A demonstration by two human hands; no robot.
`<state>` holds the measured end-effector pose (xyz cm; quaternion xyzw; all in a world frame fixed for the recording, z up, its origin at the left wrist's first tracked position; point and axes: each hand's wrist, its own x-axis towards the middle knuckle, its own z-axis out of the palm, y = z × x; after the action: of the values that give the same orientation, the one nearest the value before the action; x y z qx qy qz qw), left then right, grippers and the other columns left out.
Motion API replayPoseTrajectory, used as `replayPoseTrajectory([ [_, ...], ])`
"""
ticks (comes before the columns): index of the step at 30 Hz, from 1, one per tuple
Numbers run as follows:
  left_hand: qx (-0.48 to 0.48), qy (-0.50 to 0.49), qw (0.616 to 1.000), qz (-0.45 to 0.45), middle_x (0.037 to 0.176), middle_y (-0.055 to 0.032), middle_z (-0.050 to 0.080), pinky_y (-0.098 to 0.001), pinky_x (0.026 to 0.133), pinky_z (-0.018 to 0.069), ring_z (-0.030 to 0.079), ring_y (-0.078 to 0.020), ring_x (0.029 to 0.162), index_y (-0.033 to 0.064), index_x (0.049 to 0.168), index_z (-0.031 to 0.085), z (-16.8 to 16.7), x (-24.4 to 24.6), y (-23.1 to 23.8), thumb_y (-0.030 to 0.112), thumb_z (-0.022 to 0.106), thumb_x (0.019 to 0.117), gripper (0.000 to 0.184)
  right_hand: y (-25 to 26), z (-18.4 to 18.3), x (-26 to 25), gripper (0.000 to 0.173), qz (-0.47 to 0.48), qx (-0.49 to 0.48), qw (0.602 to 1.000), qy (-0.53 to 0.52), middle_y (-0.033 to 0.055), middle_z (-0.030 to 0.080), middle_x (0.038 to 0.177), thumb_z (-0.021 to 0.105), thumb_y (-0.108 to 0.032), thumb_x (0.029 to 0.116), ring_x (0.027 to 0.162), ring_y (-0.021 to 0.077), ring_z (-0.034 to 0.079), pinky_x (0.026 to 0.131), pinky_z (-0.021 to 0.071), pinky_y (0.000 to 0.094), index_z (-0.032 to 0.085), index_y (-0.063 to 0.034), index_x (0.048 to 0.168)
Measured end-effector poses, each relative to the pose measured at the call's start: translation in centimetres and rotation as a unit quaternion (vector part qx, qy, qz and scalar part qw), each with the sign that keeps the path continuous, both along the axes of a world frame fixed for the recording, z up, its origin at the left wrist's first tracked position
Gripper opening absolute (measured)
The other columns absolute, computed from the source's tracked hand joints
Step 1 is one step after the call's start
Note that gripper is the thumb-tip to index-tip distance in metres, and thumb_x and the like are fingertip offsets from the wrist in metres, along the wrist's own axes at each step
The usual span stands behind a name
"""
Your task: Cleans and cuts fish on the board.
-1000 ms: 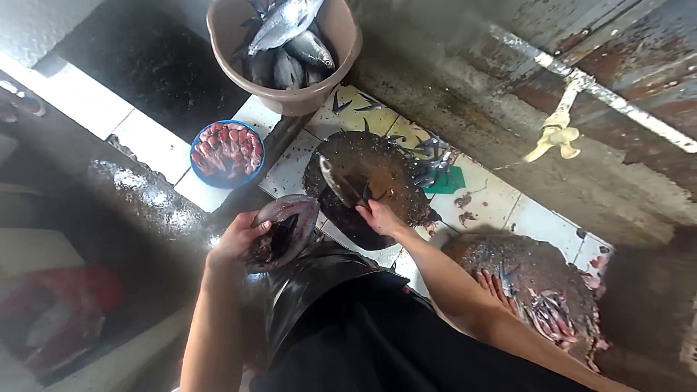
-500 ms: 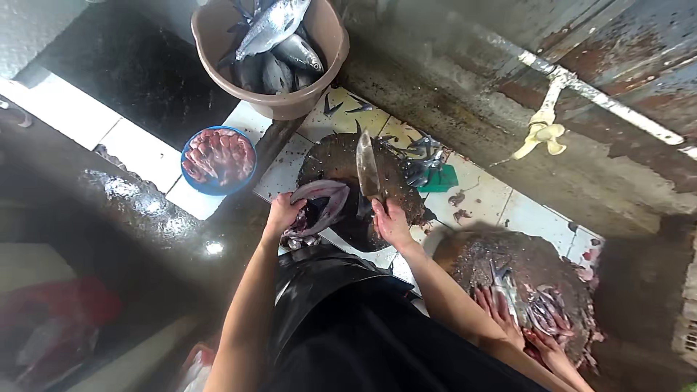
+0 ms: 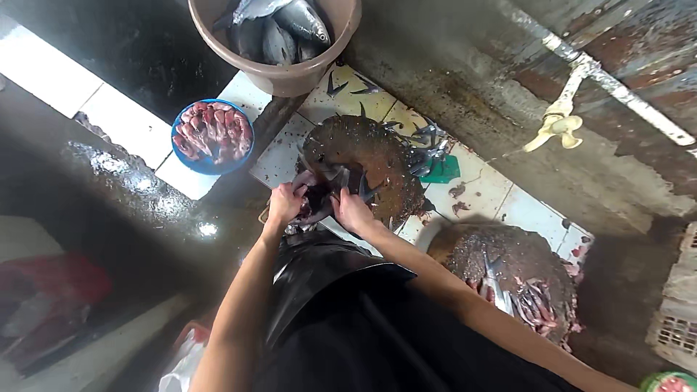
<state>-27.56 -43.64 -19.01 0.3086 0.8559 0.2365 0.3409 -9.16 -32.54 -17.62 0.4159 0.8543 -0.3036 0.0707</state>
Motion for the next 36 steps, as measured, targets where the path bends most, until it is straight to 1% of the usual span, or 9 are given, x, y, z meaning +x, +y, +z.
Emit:
replayPoseTrajectory([
  [5, 0.001, 0.004, 1.0, 0.0, 0.091, -0.0189, 0.072, -0.0623, 0.08, 0.0568, 0.072, -0.0377, 0.087, 0.0043, 0.105, 0.07, -0.9, 0.3, -0.1, 0.039, 0.063, 0.1018, 0.036, 0.4, 1.3, -2.7, 0.047, 0.024, -0.021, 0.993, -0.109, 0.0183, 0.07, 0.095, 0.043, -0.047, 0.1076, 0.09, 0.0381, 0.073, 0.073, 0.0598, 0.057, 0.055, -0.0044, 0.124],
  [10, -0.023, 0.072, 0.991, -0.114, 0.103, -0.0193, 0.074, -0.0651, 0.084, 0.0563, 0.072, -0.0403, 0.098, 0.0146, 0.137, 0.062, 0.0, 0.8, -0.4, 0.035, 0.055, 0.1052, 0.038, 0.5, 1.5, -7.1, 0.048, 0.033, 0.027, 0.994, -0.1, 0.0219, 0.07, 0.102, 0.039, -0.041, 0.1086, 0.097, 0.0408, 0.073, 0.075, 0.0601, 0.0586, 0.05, -0.0008, 0.133],
  [14, 0.014, 0.024, 0.999, -0.037, 0.096, -0.0192, 0.072, -0.0623, 0.082, 0.0569, 0.072, -0.0379, 0.091, 0.0059, 0.118, 0.066, -1.0, 0.8, -2.0, 0.035, 0.058, 0.1042, 0.033, 2.4, 4.4, -8.1, 0.052, 0.02, -0.045, 0.997, -0.055, 0.0208, 0.07, 0.109, 0.043, -0.048, 0.1075, 0.106, 0.0366, 0.07, 0.086, 0.0577, 0.0571, 0.061, -0.0014, 0.12],
  [18, 0.022, -0.028, 0.999, 0.011, 0.099, -0.0207, 0.072, -0.0637, 0.087, 0.0549, 0.071, -0.0379, 0.096, 0.0031, 0.112, 0.069, -2.1, -0.3, -2.6, 0.04, 0.061, 0.1026, 0.039, 1.6, 8.4, -2.3, 0.049, -0.013, 0.043, 0.987, 0.155, 0.0134, 0.065, 0.078, 0.048, -0.052, 0.1066, 0.065, 0.0285, 0.068, 0.057, 0.0581, 0.0495, 0.058, -0.0065, 0.122],
  [20, 0.027, -0.028, 0.999, 0.014, 0.1, -0.0222, 0.072, -0.0648, 0.088, 0.0543, 0.071, -0.0396, 0.097, 0.0022, 0.113, 0.069, -2.2, -0.2, -2.8, 0.039, 0.06, 0.1034, 0.039, 1.2, 10.1, 0.1, 0.048, -0.011, 0.09, 0.96, 0.265, 0.0103, 0.065, 0.074, 0.052, -0.042, 0.1072, 0.057, 0.0217, 0.065, 0.051, 0.0567, 0.0427, 0.053, -0.0029, 0.136],
  [22, 0.037, -0.021, 0.999, 0.02, 0.097, -0.0207, 0.072, -0.0632, 0.086, 0.0549, 0.071, -0.038, 0.094, 0.0038, 0.112, 0.068, -2.0, -0.2, -2.8, 0.04, 0.059, 0.1035, 0.038, 0.8, 8.7, 1.7, 0.046, -0.012, 0.1, 0.935, 0.341, 0.0052, 0.062, 0.067, 0.047, -0.037, 0.1075, 0.051, 0.0153, 0.062, 0.046, 0.0561, 0.038, 0.05, 0.0016, 0.133],
  [25, 0.037, -0.028, 0.999, 0.023, 0.098, -0.0211, 0.072, -0.0615, 0.091, 0.0537, 0.071, -0.0369, 0.097, 0.0011, 0.111, 0.069, -2.3, -0.8, -2.3, 0.038, 0.06, 0.1039, 0.039, -0.4, 1.5, 5.1, 0.051, -0.004, 0.09, 0.98, 0.177, 0.0111, 0.064, 0.068, 0.045, -0.04, 0.1057, 0.058, 0.0258, 0.067, 0.056, 0.0589, 0.0465, 0.051, 0.0056, 0.129],
  [28, 0.037, -0.033, 0.999, 0.023, 0.094, -0.0185, 0.072, -0.0593, 0.085, 0.0563, 0.072, -0.0342, 0.09, 0.0026, 0.11, 0.068, -2.2, -0.2, -2.5, 0.039, 0.061, 0.1032, 0.038, -0.3, -1.0, 4.9, 0.057, 0.028, -0.021, 0.993, -0.111, 0.0203, 0.071, 0.094, 0.039, -0.051, 0.1078, 0.093, 0.0406, 0.073, 0.081, 0.0588, 0.059, 0.05, -0.0023, 0.135],
  [36, 0.099, 0.028, 0.994, -0.039, 0.09, -0.0154, 0.072, -0.0587, 0.076, 0.0582, 0.072, -0.0318, 0.082, 0.0078, 0.117, 0.067, -1.1, 0.5, -4.8, 0.035, 0.06, 0.1044, 0.031, -0.8, 0.2, 3.5, 0.054, 0.019, -0.03, 0.991, -0.131, 0.0197, 0.071, 0.096, 0.038, -0.05, 0.108, 0.095, 0.0398, 0.073, 0.08, 0.0585, 0.0579, 0.053, -0.0037, 0.131],
])
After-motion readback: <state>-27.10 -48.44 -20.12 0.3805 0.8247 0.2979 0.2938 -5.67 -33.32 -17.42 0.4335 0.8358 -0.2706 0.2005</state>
